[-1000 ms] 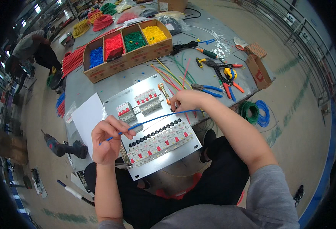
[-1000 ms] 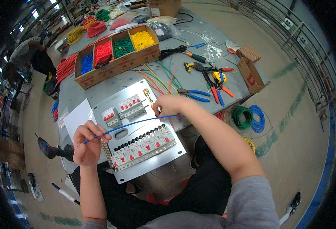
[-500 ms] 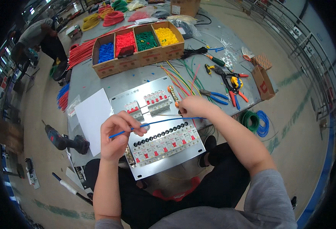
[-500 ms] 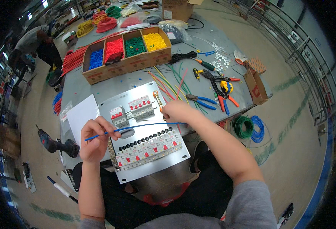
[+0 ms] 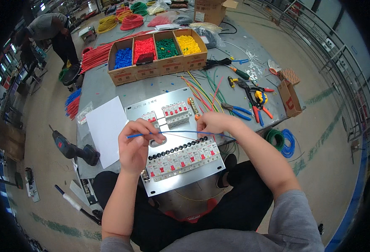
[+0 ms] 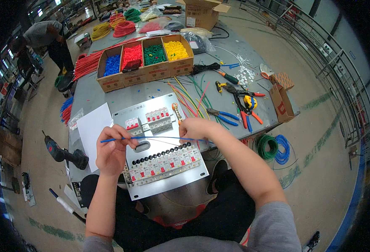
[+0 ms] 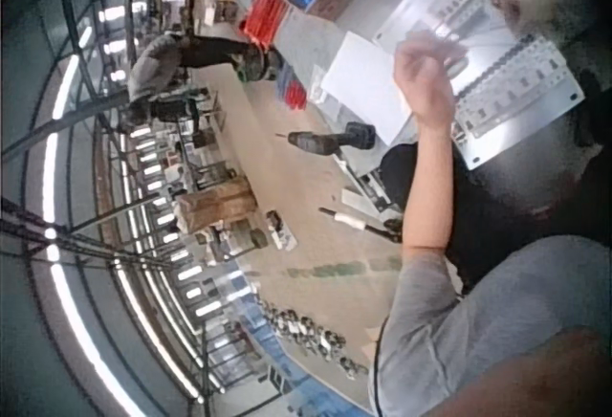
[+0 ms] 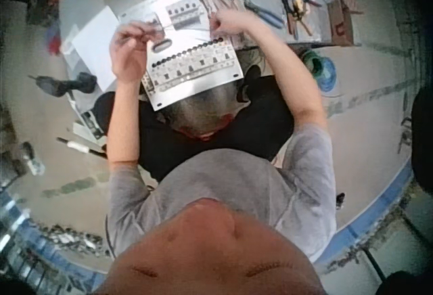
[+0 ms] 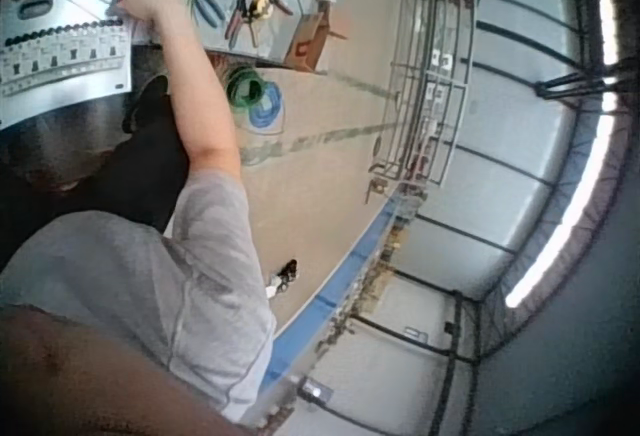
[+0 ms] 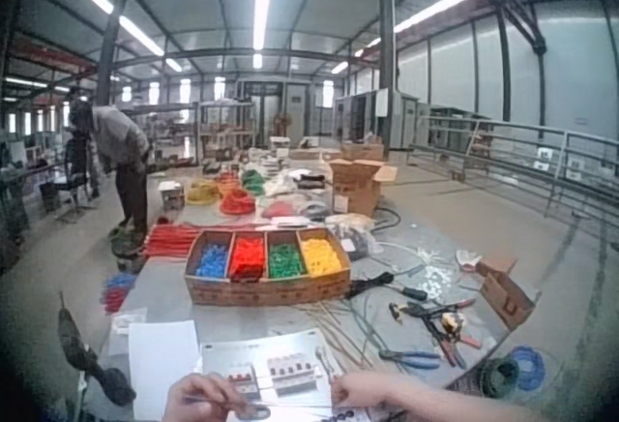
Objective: The person strips the ends of blue electrical wires using pliers and inserts them into terminals on a metal electrical panel. The person repeats this process for multiple wires, securing each one into the panel's terminal blocks.
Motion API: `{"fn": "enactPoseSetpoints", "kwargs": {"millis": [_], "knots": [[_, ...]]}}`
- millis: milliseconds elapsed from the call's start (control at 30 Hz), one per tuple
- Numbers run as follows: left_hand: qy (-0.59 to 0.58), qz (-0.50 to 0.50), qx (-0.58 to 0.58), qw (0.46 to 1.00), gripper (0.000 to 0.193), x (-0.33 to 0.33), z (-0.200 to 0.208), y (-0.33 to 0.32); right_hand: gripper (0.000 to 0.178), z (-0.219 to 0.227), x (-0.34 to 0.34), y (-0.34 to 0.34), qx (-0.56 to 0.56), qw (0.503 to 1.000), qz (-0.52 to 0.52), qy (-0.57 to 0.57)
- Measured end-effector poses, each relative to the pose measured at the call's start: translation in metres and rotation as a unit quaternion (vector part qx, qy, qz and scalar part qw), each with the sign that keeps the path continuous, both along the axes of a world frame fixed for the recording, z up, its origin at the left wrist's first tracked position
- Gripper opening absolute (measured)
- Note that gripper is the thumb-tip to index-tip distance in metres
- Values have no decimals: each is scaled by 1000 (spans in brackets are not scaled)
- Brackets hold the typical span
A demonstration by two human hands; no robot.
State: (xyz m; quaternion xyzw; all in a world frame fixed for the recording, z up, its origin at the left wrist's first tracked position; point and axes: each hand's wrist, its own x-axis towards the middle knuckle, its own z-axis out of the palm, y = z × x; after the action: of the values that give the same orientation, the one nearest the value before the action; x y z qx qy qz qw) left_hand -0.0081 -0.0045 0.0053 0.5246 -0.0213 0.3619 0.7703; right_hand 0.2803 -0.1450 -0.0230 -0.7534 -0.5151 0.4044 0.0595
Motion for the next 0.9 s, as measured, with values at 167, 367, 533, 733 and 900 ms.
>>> {"fn": "enactPoseSetpoints", "kwargs": {"millis": [167, 367, 533, 733, 900], "knots": [[7, -32, 53, 998, 11, -4, 6, -5, 22, -29, -11, 5, 25, 995, 87, -43], [19, -35, 51, 998, 13, -9, 8, -2, 15, -38, -20, 15, 56, 980, 109, -155], [21, -8, 71, 997, 21, -11, 3, 3, 17, -36, -1, 9, 47, 969, 106, -218], [25, -1, 45, 999, 24, -16, 7, 7, 11, -38, 17, -13, 53, 983, 44, -172], [15, -16, 41, 999, 33, -16, 7, 9, 13, -35, 19, -24, 65, 989, 26, -131]]}}
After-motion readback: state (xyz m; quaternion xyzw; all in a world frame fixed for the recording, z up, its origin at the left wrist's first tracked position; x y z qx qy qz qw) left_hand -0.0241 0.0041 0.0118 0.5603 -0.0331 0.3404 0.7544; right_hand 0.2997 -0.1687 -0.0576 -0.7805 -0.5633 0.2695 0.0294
